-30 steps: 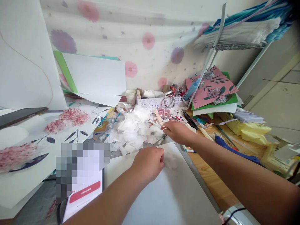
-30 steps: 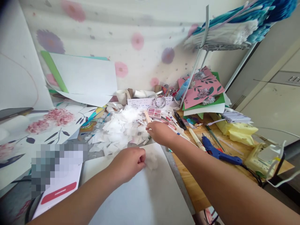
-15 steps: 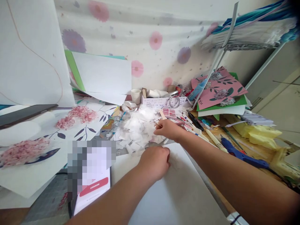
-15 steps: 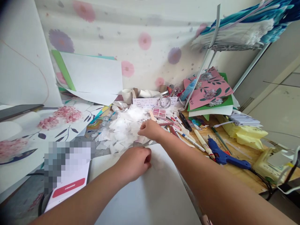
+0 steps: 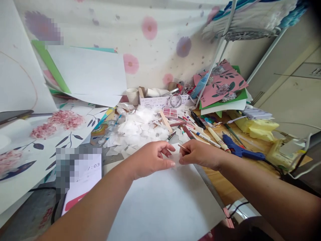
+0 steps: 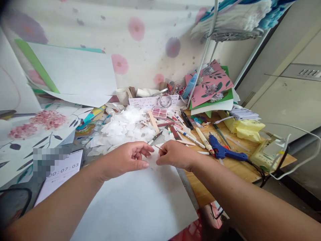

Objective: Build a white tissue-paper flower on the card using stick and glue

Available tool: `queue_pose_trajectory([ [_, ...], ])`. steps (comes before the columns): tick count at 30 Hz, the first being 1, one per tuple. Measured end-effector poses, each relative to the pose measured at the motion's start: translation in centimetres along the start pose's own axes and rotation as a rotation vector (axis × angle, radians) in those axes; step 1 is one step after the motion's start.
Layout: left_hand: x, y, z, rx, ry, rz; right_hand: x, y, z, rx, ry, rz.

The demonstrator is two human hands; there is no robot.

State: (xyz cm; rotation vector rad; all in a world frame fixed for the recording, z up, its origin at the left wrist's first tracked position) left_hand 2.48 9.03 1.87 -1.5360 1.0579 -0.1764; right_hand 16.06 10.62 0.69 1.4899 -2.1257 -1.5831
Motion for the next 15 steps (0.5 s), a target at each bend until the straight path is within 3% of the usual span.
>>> queue_pose_trajectory([
  [5,0.7,1.3,1.0,-0.049,-0.126,-0.011,-0.1,0.5,0.1,-0.04,-0.037,-0.012],
  [11,0.3,2.6,1.6,-0.113,-0.226,0.08,-3.1,3.9,-3.0,-0.405,-0.367,-0.133],
  [13,0.4,2.6,1.7,-0.115,-0.243,0.113,-2.9,4.7,-4.0,-0.501,-0.403,-0.238],
  [15,0.4,2.6,1.9,-0.114,-0.257,0.147,-2.1,5.2,-4.4,-0.592,-0.355,-0.277],
])
Point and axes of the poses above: each hand's wrist, its own z-axis towards the middle knuckle, its own x-axis out of the palm, y = z × x, the point moved 7 cm from there along z, towards the middle knuckle, and after that the axes turned 12 degrees about y, right-handed, at the moved point
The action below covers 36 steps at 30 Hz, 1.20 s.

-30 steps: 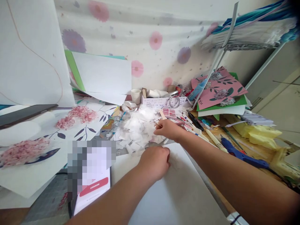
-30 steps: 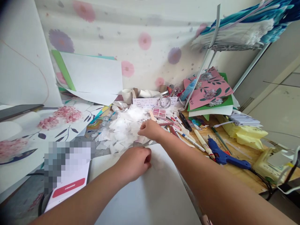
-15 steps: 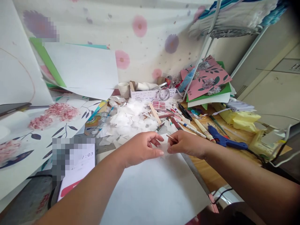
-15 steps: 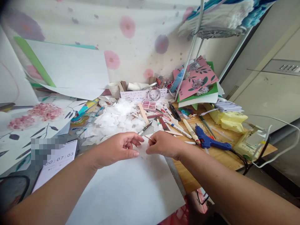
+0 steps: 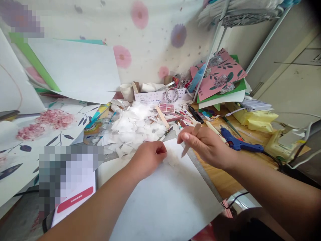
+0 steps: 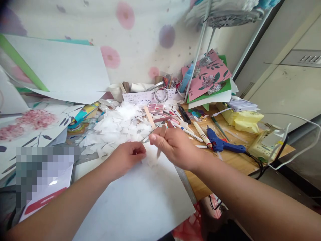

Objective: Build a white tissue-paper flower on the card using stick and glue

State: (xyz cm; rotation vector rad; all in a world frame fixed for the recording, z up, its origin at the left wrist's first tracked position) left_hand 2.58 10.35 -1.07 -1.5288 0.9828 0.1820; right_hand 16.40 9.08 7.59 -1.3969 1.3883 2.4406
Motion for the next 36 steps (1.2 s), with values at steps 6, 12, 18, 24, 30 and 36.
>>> queue_pose_trajectory([
  [6,0.3,-0.2,0.0,-0.013,-0.004,0.065,2.3,-0.5,-0.2,0.027,0.114,-0.085],
  [12,0.2,-0.9,-0.3,0.008,-0.009,0.137,3.4,-1.8,-0.3,0.095,0.186,-0.229],
  [18,0.3,-1.5,-0.6,0.084,0.006,0.206,3.8,-2.4,-0.8,0.105,0.195,-0.218],
  [24,0.4,-1.7,-0.7,0.136,0.078,0.252,3.8,-2.4,-1.2,0.085,0.181,-0.152],
  [30,0.6,-1.7,-0.6,0.178,0.146,0.281,2.0,-4.1,-1.7,0.158,0.072,0.099],
  [36,0.4,-1.6,-0.8,0.197,0.179,0.283,2.0,-4.0,-1.7,0.155,0.044,0.163],
])
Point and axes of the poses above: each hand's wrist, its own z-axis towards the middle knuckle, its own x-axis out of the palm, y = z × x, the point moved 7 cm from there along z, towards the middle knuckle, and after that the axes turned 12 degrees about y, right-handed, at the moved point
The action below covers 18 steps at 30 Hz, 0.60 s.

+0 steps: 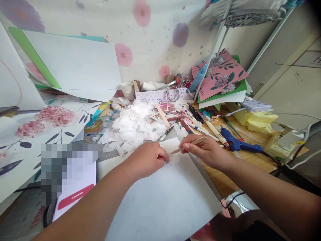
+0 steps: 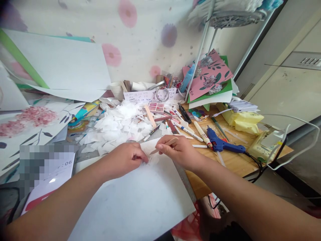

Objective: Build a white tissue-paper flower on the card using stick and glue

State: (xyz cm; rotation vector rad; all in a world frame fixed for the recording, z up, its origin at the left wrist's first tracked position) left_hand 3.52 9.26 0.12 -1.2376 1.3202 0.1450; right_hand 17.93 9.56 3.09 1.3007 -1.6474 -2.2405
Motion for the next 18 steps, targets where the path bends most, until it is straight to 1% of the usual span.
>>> queue_pose_trajectory([
  [3,-0.2,0.2,-0.1,-0.007,-0.006,-0.007,1.0,-0.2,0.2,0.051,0.102,-0.061],
  [5,-0.3,0.3,0.0,-0.019,-0.012,-0.014,1.1,-0.3,0.2,0.064,0.128,-0.032],
  [7,-0.3,0.4,0.0,-0.033,-0.018,-0.019,0.3,-0.1,0.3,0.039,0.083,0.026],
  [9,-0.2,0.4,-0.1,-0.044,-0.024,-0.018,-1.2,0.6,0.8,-0.016,-0.036,0.03],
  [10,-0.2,0.3,-0.1,-0.049,-0.029,-0.016,-2.1,1.1,1.1,-0.046,-0.099,-0.012],
  [11,-0.2,0.1,-0.2,-0.055,-0.033,-0.014,-2.7,1.6,1.7,-0.06,-0.14,-0.092],
  [12,-0.2,0.0,-0.3,-0.06,-0.037,-0.011,-3.1,2.0,2.6,-0.054,-0.15,-0.194],
  [13,-0.2,-0.2,-0.4,-0.065,-0.041,-0.008,-3.1,2.2,3.7,-0.03,-0.13,-0.297],
  [15,-0.2,-0.6,-0.7,-0.073,-0.047,-0.001,-2.5,2.2,6.3,0.04,-0.04,-0.462],
  [18,-0.4,-1.2,-1.1,-0.082,-0.059,0.008,-0.9,1.5,10.0,0.083,0.048,-0.547],
])
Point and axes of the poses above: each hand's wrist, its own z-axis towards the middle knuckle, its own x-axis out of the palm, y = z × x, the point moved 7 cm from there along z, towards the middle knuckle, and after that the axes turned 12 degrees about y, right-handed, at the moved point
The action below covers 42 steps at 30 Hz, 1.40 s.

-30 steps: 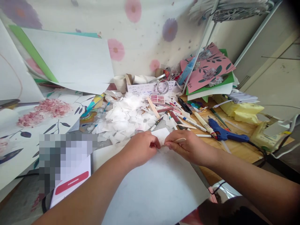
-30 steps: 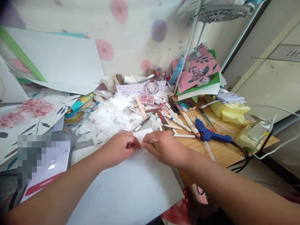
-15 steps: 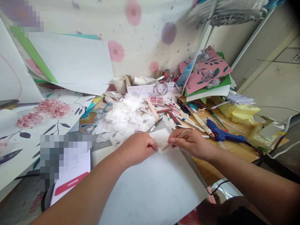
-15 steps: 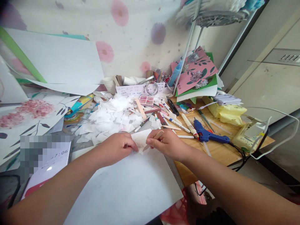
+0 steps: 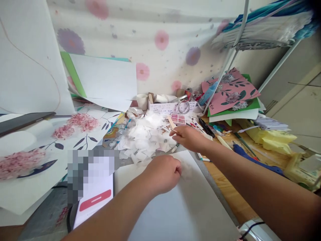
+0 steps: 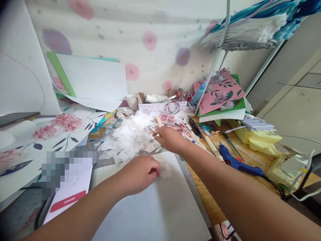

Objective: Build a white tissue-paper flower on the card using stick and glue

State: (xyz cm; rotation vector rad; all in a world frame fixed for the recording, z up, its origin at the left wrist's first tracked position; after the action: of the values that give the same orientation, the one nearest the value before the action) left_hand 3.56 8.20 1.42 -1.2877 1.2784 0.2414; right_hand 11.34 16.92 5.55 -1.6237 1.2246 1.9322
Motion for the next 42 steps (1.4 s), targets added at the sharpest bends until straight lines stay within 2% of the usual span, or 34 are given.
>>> queue_pose_trajectory([
  [4,-0.4,-0.5,-0.3,0.0,-0.022,-0.017,2.8,0.6,3.2,0.013,0.066,-0.078],
  [9,-1.1,0.1,-0.6,-0.043,-0.094,-0.099,4.6,0.8,4.0,0.075,0.037,-0.043],
  [11,-2.1,0.8,-0.7,-0.09,-0.197,-0.158,4.2,0.5,3.7,0.108,0.021,0.033],
  [15,-4.7,2.7,-1.8,-0.173,-0.527,-0.342,2.5,-0.4,1.5,0.148,0.055,0.31],
  [17,-5.3,3.1,-2.1,-0.153,-0.597,-0.457,1.7,-0.5,-0.4,0.149,0.102,0.491],
  [19,-5.0,2.7,-1.6,-0.072,-0.528,-0.567,1.4,-0.5,-2.4,0.149,0.143,0.657],
  [22,-3.7,1.4,-0.7,0.071,-0.31,-0.683,1.8,-0.5,-5.0,0.174,0.168,0.84],
  [25,-2.4,0.6,-0.2,0.111,-0.189,-0.712,2.7,-0.8,-6.6,0.213,0.153,0.94],
  [30,-1.5,1.5,0.5,0.022,-0.173,-0.658,2.7,-1.7,-7.5,0.213,0.034,0.999],
  [32,-1.1,2.0,0.8,-0.032,-0.169,-0.624,1.4,-2.1,-7.8,0.161,-0.058,0.943],
  [36,0.1,2.7,1.2,-0.114,-0.116,-0.552,-1.5,-2.2,-8.8,0.069,-0.226,0.676],
  [39,0.7,2.7,1.4,-0.14,-0.1,-0.486,-1.7,-1.2,-9.0,-0.015,-0.182,0.63],
  [42,1.1,2.7,1.5,-0.148,-0.11,-0.415,-0.7,0.4,-9.0,-0.115,-0.08,0.519],
])
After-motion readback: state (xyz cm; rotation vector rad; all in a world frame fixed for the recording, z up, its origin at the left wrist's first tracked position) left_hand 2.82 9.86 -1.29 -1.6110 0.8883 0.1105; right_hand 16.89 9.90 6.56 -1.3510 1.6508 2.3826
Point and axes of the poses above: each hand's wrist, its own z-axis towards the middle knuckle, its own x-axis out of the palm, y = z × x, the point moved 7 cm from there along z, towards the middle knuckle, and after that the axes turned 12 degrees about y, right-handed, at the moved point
